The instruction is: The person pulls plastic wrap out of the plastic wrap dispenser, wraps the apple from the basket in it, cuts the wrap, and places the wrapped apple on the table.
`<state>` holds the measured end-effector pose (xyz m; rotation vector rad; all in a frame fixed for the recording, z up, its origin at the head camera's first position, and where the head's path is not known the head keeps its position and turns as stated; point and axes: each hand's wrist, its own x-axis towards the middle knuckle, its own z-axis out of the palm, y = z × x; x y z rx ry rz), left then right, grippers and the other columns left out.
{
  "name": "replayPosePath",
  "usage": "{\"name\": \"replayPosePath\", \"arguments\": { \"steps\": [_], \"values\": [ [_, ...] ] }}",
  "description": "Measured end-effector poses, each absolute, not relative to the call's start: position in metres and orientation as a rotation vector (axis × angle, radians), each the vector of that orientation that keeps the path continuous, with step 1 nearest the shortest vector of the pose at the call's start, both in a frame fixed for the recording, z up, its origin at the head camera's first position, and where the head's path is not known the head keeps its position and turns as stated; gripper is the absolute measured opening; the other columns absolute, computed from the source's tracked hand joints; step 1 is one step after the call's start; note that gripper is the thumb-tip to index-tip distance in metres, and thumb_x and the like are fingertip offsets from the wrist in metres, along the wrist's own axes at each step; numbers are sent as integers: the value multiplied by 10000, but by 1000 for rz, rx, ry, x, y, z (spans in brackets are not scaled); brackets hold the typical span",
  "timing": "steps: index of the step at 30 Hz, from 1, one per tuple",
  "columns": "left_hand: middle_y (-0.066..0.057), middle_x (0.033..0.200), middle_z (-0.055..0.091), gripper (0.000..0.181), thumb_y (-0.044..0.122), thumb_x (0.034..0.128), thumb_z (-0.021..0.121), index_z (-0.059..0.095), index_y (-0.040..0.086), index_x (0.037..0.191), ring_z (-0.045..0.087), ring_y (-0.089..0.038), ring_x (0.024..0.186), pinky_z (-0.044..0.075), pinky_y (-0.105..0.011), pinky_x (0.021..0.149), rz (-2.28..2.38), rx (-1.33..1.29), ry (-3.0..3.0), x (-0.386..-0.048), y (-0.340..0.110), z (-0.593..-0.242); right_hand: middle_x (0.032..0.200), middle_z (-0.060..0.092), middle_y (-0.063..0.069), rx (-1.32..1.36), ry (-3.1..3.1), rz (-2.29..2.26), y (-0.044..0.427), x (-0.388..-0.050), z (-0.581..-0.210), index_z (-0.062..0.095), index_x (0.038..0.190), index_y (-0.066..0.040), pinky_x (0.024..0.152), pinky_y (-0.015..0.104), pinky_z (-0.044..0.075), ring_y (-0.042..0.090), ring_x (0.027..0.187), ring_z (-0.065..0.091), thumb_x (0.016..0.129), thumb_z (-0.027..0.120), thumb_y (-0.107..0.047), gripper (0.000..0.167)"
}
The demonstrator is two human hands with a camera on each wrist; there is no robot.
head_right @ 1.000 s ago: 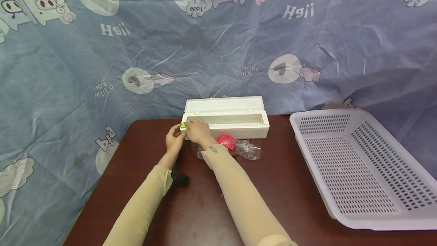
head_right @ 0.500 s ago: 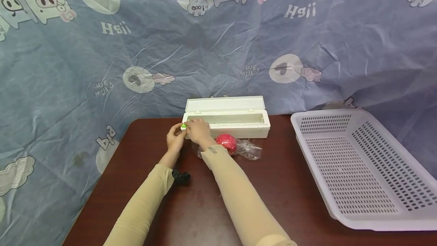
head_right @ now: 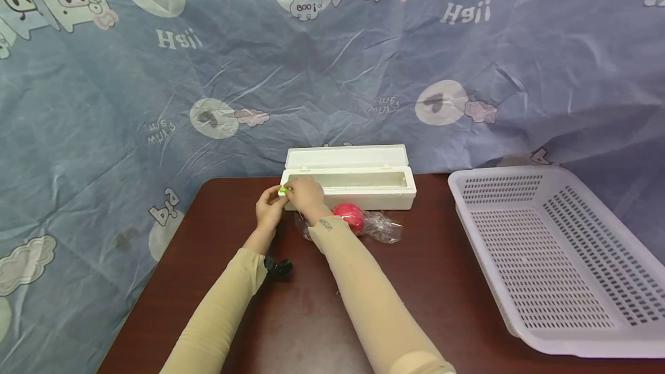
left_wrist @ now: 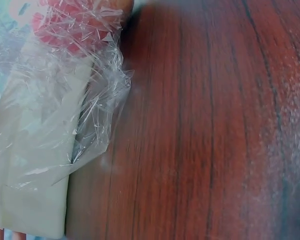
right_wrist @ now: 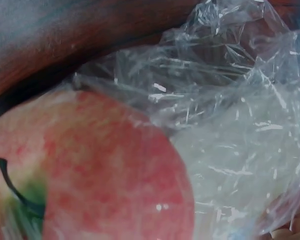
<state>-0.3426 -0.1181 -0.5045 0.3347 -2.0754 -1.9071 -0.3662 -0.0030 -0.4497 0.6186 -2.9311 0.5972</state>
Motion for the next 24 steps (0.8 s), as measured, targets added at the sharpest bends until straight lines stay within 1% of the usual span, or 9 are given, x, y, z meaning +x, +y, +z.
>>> {"name": "replayPosePath", "arguments": {
  "steps": [5, 9, 15, 20, 24],
  "values": [
    [-98, 1156, 576, 363, 167, 791, 746, 648, 97, 1134, 594, -232, 970, 473, -266, 687, -1918, 344, -2065, -343, -117, -503, 1174, 631, 3, 602, -2918, 636, -4, -367, -450, 662, 1188, -203, 843, 388, 488, 229, 1104, 558, 937, 582, -299, 280],
    [-126, 1147, 584, 371, 162, 789, 748, 645, 88, 1137, 592, -251, 974, 479, -272, 691, -1926, 355, -2056, -343, -118, -502, 1145, 650, -23, 589, -2900, 711, -5, -369, -452, 678, 1167, -200, 866, 377, 476, 220, 1118, 552, 928, 600, -282, 264],
    [-81, 1161, 576, 374, 165, 792, 752, 644, 105, 1145, 572, -221, 985, 472, -265, 702, -1929, 368, -2065, -343, -120, -505, 1115, 666, -42, 571, -2884, 805, -5, -371, -455, 693, 1142, -197, 898, 359, 455, 202, 1128, 548, 917, 611, -281, 253],
    [-85, 1147, 577, 363, 121, 792, 744, 645, 86, 1139, 585, -217, 953, 468, -250, 688, -1952, 346, -2040, -345, -119, -505, 1072, 683, -32, 563, -2863, 856, -5, -372, -456, 712, 1101, -182, 855, 346, 472, 202, 1073, 582, 917, 616, -253, 219],
    [-88, 1138, 585, 361, 65, 793, 728, 640, 70, 1143, 594, -216, 948, 469, -250, 709, -1973, 321, -2012, -345, -118, -504, 1046, 691, -30, 571, -2846, 850, -4, -373, -455, 721, 1076, -176, 835, 344, 477, 214, 1046, 595, 918, 616, -241, 200]
  ]
}}
